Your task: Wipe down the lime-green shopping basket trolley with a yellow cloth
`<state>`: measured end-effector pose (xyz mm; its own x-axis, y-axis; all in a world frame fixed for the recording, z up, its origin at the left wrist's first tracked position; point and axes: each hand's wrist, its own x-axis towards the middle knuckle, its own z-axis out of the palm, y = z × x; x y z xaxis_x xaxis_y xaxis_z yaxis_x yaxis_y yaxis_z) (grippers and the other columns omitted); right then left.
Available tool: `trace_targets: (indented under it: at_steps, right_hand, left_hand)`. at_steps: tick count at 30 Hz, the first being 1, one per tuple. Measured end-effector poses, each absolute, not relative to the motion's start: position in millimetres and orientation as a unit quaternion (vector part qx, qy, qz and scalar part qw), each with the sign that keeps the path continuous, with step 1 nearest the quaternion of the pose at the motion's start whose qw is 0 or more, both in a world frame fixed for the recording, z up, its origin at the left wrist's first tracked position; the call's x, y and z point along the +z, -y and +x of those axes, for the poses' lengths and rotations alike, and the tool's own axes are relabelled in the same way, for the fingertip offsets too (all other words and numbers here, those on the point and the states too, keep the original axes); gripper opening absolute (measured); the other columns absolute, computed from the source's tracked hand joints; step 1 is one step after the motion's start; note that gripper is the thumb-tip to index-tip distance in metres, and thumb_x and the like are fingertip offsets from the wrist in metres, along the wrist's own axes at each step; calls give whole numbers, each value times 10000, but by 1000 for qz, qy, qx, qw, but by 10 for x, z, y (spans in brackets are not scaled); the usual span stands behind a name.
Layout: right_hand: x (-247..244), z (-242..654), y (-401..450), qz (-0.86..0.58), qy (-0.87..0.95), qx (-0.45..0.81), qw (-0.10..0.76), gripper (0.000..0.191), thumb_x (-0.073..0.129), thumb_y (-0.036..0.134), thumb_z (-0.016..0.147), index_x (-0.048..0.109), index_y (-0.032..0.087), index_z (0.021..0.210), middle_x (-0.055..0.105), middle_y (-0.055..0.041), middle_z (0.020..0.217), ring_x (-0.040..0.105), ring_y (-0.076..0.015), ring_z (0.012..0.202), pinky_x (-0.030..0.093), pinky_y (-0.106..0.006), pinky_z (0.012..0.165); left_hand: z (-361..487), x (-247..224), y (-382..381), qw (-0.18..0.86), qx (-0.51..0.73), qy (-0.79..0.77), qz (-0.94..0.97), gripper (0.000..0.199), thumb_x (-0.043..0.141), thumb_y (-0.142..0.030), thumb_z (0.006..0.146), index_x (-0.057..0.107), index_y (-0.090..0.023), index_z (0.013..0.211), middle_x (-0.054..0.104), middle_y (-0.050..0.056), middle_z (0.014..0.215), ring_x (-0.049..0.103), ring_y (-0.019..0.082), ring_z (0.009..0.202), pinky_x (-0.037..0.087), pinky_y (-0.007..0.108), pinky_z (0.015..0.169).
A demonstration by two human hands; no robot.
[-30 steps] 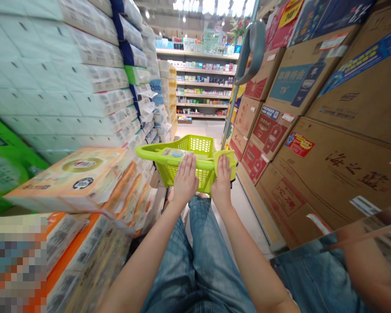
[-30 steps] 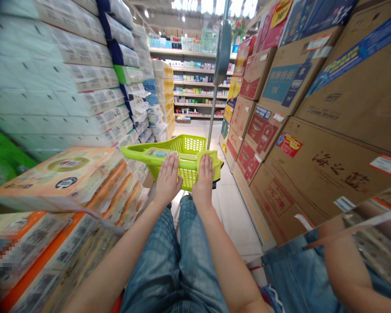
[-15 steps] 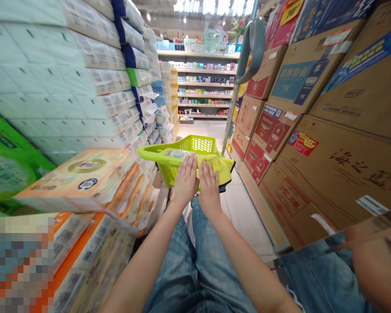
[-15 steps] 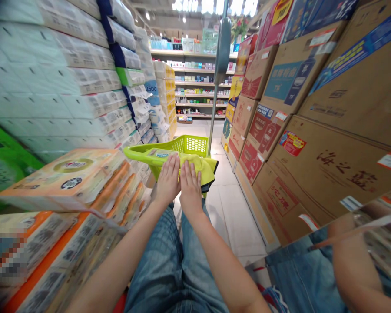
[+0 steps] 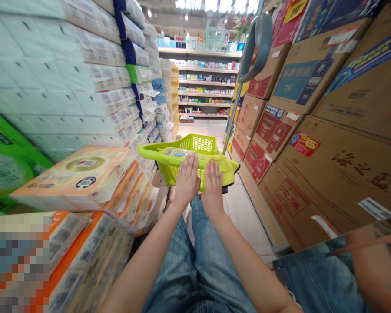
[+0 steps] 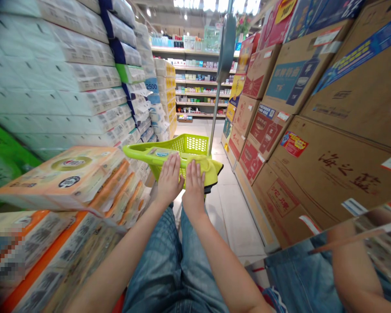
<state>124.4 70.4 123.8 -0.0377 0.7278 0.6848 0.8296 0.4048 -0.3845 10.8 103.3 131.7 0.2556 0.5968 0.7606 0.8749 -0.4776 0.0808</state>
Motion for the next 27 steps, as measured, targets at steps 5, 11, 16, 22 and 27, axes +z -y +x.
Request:
trace_targets:
  at_steps: [5, 11, 16, 22, 27]
  right_hand:
    - [1206, 1020, -626, -535, 740, -64, 403, 732, 298, 29, 881, 105, 145, 1578, 229, -117, 1629, 64, -168, 1530, 164, -489, 1235]
    - [1127, 1402, -614, -532, 736, -59, 414, 838, 311, -14, 832, 5, 199, 1582, 186, -98, 1643, 48, -167, 1530, 150, -515, 1235]
    - [1224, 1727, -763, -545, 676, -39, 494, 922, 269, -62, 738, 12, 205, 1583, 150, -79, 1653, 62, -173, 1530, 194, -510, 1229]
    - [1316, 1446, -723, -559, 691, -49, 456, 816, 307, 12, 836, 22, 178, 1583, 166, -95, 1648, 61, -183, 1531, 176, -517, 1231]
    - [1304, 1057, -686, -546, 732, -60, 403, 726, 303, 40, 887, 98, 135, 1577, 207, -105, 1637, 31, -158, 1531, 127, -494, 1241]
  left_hand:
    - [63, 1327, -1027, 193, -364, 481, -774, 646, 344, -178, 953, 136, -99, 1560, 315, 145, 1593, 200, 238, 1508, 259, 439, 1209]
    - [69, 1368, -992, 181, -360, 476, -782, 745, 415, -142, 872, 132, -88, 1559, 278, 154, 1607, 192, 253, 1510, 237, 445, 1213]
    - [112, 1364, -989, 171, -374, 476, -777, 765, 420, -134, 855, 126, -89, 1561, 279, 154, 1607, 195, 269, 1508, 233, 466, 1211]
    - [125, 1355, -995, 171, -376, 481, -773, 762, 435, -147, 863, 130, -81, 1559, 295, 163, 1599, 198, 270, 1507, 242, 468, 1211]
    - [109, 1318, -1038, 188, -366, 492, -767, 673, 377, -167, 927, 147, -100, 1556, 323, 160, 1586, 216, 255, 1503, 283, 474, 1200]
